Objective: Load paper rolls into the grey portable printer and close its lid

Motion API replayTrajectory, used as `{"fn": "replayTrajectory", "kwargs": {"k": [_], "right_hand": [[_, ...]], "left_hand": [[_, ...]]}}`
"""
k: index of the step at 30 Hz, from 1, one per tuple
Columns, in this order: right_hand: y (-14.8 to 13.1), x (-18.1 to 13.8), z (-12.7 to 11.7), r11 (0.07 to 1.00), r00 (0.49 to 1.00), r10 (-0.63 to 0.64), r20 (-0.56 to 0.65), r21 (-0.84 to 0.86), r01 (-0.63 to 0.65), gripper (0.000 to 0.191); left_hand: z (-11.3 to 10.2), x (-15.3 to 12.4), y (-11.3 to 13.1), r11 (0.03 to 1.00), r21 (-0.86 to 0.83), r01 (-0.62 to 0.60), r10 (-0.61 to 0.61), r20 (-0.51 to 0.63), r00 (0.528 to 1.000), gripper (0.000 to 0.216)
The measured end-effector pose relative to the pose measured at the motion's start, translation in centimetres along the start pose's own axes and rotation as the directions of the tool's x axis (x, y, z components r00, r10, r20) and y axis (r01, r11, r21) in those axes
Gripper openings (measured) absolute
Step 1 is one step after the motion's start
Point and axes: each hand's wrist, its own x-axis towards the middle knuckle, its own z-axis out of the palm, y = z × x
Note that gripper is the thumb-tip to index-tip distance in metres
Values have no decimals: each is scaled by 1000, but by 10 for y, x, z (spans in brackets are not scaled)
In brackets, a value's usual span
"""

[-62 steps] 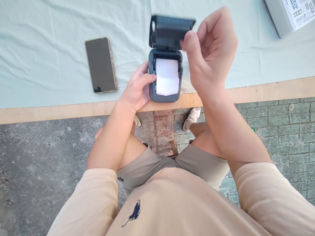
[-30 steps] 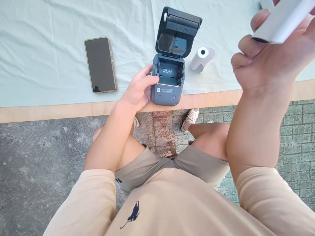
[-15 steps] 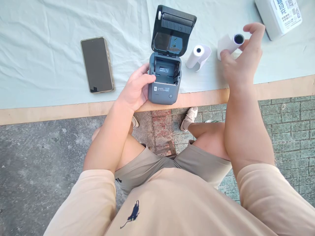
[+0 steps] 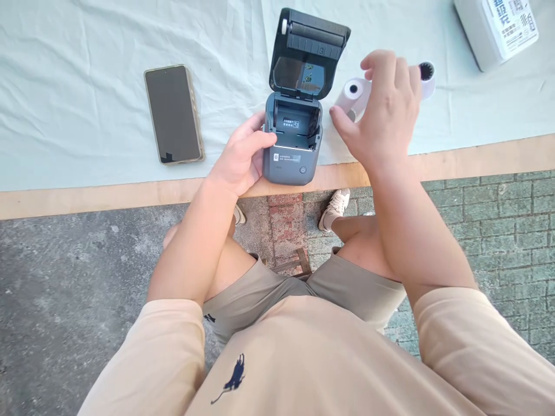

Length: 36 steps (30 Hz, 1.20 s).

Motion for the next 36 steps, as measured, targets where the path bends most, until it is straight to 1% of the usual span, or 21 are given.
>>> {"fn": "replayTrajectory", "kwargs": {"k": [3,5,7,8,10,12,14,15,17,18,19,20,22,24,26,27,29,31,34,36], "right_hand": [[-5,2,4,998,998,66,18,-21,-65,41],[-5,3,5,996,996,78,40,-47,-76,39],[-4,5,7,996,995,84,44,-30,-83,43],[-3,6,8,997,996,81,34,16,-82,46],[0,8,10,982,997,67,-35,178,-60,50],[1,10,10,931,990,87,-110,362,-42,42],[0,12,5,855,986,150,-77,510,-90,30],[-3,13,0,806,983,182,-22,576,-136,28],[-11,13,-9,693,974,200,104,688,-215,39],[-16,12,-13,652,973,178,143,724,-226,45],[-21,11,-16,636,978,144,150,743,-208,48],[-26,9,-17,646,986,99,134,745,-166,48],[-36,5,-17,721,995,-30,95,692,-44,43],[-45,1,-16,806,979,-179,93,584,92,38],[-53,-2,-15,882,947,-282,152,429,194,34],[-56,-2,-15,912,934,-305,185,339,230,33],[-61,-2,-16,950,921,-297,251,170,260,31],[-64,0,-15,966,913,-259,315,55,254,31],[-64,3,-11,969,906,-232,353,3,247,30],[-63,5,-8,965,900,-250,357,17,261,21]], "left_hand": [[1,0,0,1000,-21,-3,4,36,999,37],[2,0,1,999,-34,-8,10,44,999,37],[3,0,1,1000,-30,-5,6,34,999,36],[3,0,1,1000,-24,-1,2,26,1000,35],[3,0,1,1000,-18,1,-1,15,1000,35],[3,0,0,999,-33,-8,8,8,1000,31],[3,0,-1,999,-48,-14,15,11,1000,28],[3,1,-1,999,-50,-13,13,13,1000,28],[3,1,-2,999,-44,-5,5,9,1000,29],[3,1,-2,999,-41,-2,2,2,1000,30],[3,1,-2,999,-40,1,-1,-7,1000,31],[3,1,-2,999,-41,3,-3,-16,1000,32],[4,2,-1,999,-42,3,-4,-27,1000,33],[4,1,0,999,-46,1,-2,-13,1000,33],[5,0,1,998,-63,-5,6,11,1000,32],[5,0,1,997,-72,-9,10,17,1000,30],[6,-1,2,996,-91,-14,14,6,1000,25],[5,-1,1,995,-94,-16,15,-11,1000,24],[3,1,-2,998,-69,-12,13,6,1000,28],[1,2,-4,999,-48,-14,15,7,1000,28]]}}
